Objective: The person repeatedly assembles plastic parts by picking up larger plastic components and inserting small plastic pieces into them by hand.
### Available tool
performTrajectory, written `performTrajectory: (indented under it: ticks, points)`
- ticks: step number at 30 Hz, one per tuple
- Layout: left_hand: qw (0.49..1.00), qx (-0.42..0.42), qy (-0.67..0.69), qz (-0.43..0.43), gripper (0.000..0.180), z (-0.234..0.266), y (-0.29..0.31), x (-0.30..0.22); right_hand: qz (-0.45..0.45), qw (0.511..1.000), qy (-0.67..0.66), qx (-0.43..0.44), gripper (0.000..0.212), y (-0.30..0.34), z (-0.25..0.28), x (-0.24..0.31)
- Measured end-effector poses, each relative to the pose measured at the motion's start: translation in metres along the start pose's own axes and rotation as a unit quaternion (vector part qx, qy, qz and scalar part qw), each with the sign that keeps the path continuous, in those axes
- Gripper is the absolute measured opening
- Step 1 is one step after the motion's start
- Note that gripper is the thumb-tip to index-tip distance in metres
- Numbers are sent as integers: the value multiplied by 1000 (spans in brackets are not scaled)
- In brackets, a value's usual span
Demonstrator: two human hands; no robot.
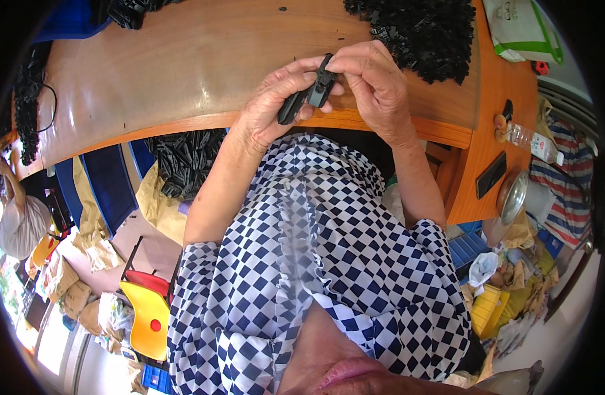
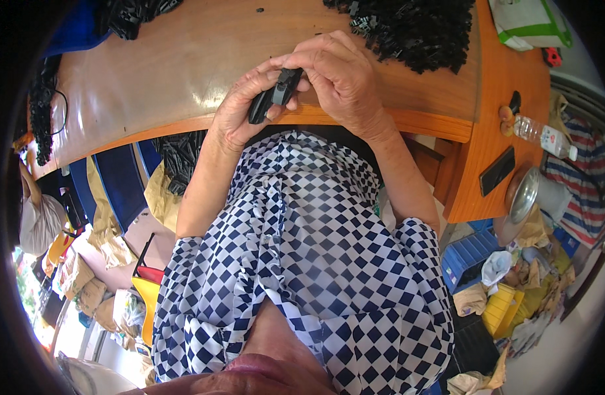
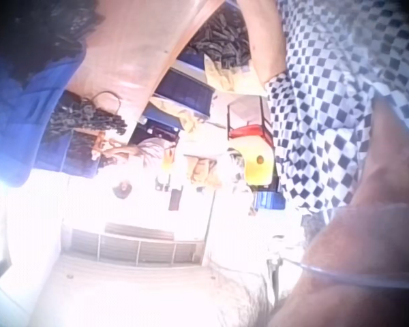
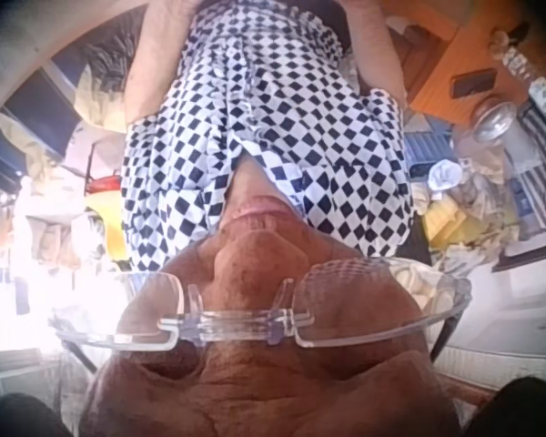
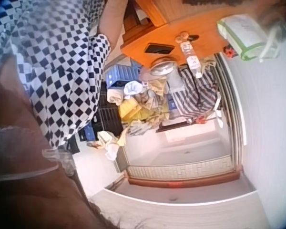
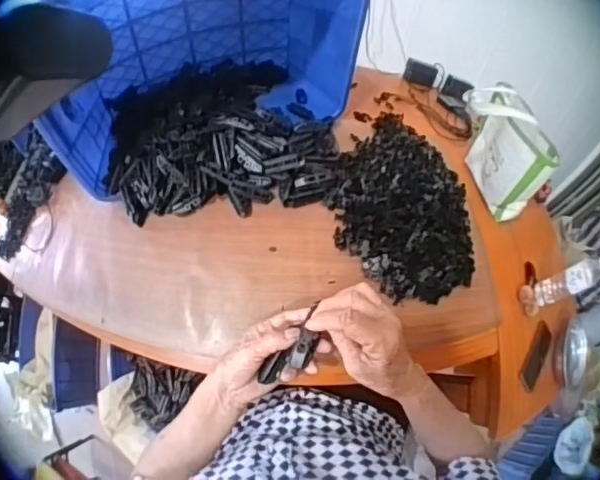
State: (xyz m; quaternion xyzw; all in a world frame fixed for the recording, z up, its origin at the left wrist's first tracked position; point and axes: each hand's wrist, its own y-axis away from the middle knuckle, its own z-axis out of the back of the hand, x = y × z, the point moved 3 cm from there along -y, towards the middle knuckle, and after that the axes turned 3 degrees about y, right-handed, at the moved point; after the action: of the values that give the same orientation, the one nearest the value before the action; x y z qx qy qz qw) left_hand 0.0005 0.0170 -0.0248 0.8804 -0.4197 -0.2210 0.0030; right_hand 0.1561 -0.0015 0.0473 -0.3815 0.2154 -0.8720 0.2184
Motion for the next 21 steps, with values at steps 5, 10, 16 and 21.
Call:
performTrajectory:
  ticks: [5,10,16,21]
  points:
    - [1000,12,-23,17,38,-1,2,2,1,999,-43,26,20,4,-4,-4]
    - [999,2,-31,34,42,-7,10,1,-7,998,-43,37,19,11,-7,-6]
    - [996,28,-73,50,49,-4,12,0,-7,998,-30,62,24,15,-8,-5]
    - [976,-31,-215,17,48,-9,18,-3,-28,999,3,44,21,17,-9,-1]
